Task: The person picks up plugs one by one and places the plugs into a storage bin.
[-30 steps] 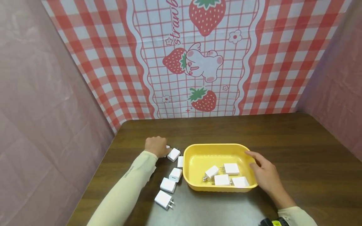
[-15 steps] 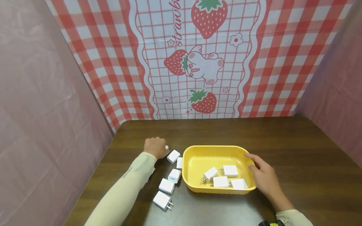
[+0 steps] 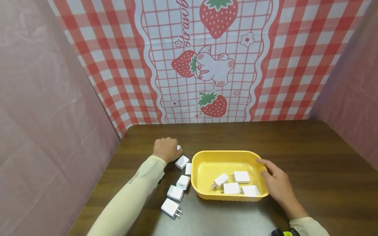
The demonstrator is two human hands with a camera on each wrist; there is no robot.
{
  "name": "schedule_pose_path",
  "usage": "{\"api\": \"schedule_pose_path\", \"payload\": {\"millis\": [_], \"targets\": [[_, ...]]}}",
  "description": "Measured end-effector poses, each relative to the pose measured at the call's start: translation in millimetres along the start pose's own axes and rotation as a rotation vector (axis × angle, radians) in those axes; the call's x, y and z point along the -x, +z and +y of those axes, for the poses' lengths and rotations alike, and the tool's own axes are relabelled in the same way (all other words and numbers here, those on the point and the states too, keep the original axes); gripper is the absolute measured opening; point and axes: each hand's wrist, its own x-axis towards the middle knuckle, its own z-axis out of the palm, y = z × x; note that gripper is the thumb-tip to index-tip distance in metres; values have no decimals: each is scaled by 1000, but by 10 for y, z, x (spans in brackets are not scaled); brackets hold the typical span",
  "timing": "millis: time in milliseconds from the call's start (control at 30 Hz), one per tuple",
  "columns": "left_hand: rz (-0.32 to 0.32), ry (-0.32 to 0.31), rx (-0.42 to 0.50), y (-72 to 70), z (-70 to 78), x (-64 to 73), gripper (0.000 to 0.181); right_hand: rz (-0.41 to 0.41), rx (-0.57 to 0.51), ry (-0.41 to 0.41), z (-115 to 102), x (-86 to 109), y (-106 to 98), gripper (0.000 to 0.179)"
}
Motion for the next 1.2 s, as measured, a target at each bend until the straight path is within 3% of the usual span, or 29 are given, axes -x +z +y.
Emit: {"api": "schedule_pose_path", "payload": {"millis": [233, 333, 567, 767, 1200], "targets": [[3, 2, -7, -55, 34, 17, 38, -2, 0, -7, 8, -6, -1, 35], [32, 5, 1, -81, 45, 33, 38, 7, 0, -11, 15, -13, -1, 35], [192, 27, 17, -182, 63, 85, 35, 3, 3, -7, 11, -24, -9, 35], [302, 67, 4, -264, 149, 210, 35, -13, 7, 2, 12, -2, -2, 36], [464, 238, 13, -466, 416, 395, 33, -12, -14, 4, 12, 10, 9, 36]]}}
